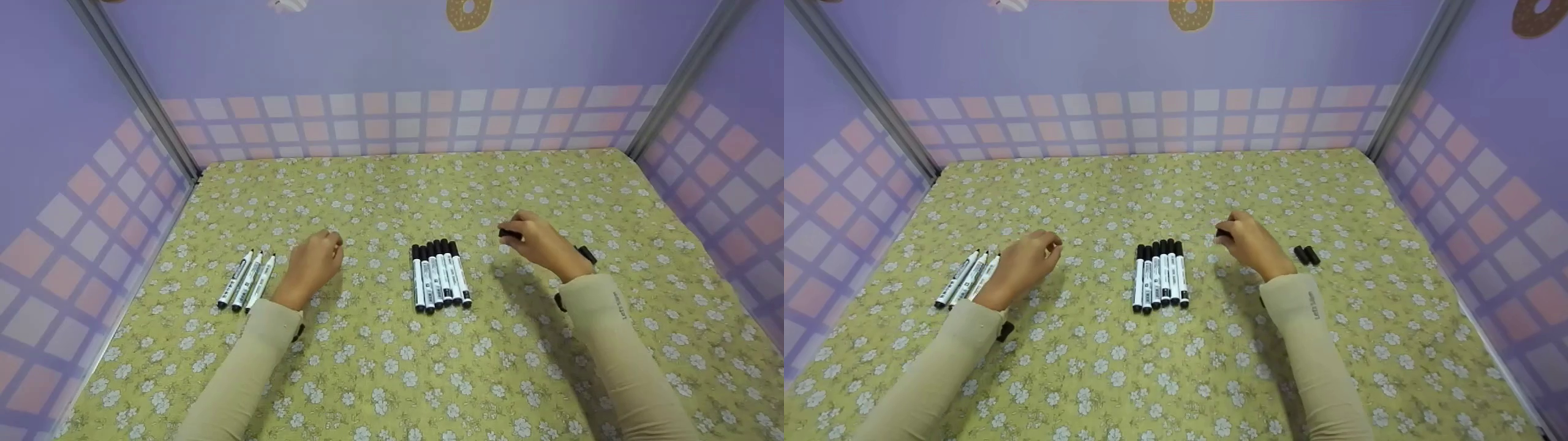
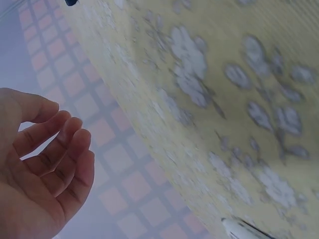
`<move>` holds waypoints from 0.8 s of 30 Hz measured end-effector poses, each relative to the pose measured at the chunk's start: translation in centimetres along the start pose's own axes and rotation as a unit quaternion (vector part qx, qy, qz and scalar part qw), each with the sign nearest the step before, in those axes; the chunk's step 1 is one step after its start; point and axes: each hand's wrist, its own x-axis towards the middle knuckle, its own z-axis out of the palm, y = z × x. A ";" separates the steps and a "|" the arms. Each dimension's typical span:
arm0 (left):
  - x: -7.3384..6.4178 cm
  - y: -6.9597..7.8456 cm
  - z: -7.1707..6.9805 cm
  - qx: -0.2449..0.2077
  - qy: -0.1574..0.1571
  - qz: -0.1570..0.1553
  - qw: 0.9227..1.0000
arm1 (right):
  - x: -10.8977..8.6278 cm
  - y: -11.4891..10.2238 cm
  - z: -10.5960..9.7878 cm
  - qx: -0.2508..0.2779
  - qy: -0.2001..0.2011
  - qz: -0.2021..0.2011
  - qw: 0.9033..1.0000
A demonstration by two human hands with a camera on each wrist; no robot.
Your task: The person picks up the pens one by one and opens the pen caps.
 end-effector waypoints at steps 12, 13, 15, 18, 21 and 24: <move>0.2 2.7 1.3 -0.015 -0.002 0.043 0.999 | -1.2 3.0 -1.3 0.038 -0.042 0.119 0.991; 0.2 2.9 1.4 -0.015 -0.004 0.044 0.999 | -1.3 3.2 -1.4 0.042 -0.043 0.127 0.990; 0.2 3.2 1.7 -0.014 -0.006 0.045 0.999 | -1.6 3.6 -1.6 0.045 -0.045 0.140 0.988; 0.3 3.7 2.0 -0.018 -0.015 0.044 0.999 | -2.0 4.2 -1.7 0.044 -0.049 0.154 0.986; 0.3 4.2 2.2 -0.024 -0.025 0.045 0.998 | -2.4 4.8 -1.7 0.042 -0.050 0.164 0.984; 0.4 4.7 2.4 -0.029 -0.038 0.045 0.998 | -3.0 5.3 -1.7 0.042 -0.049 0.171 0.983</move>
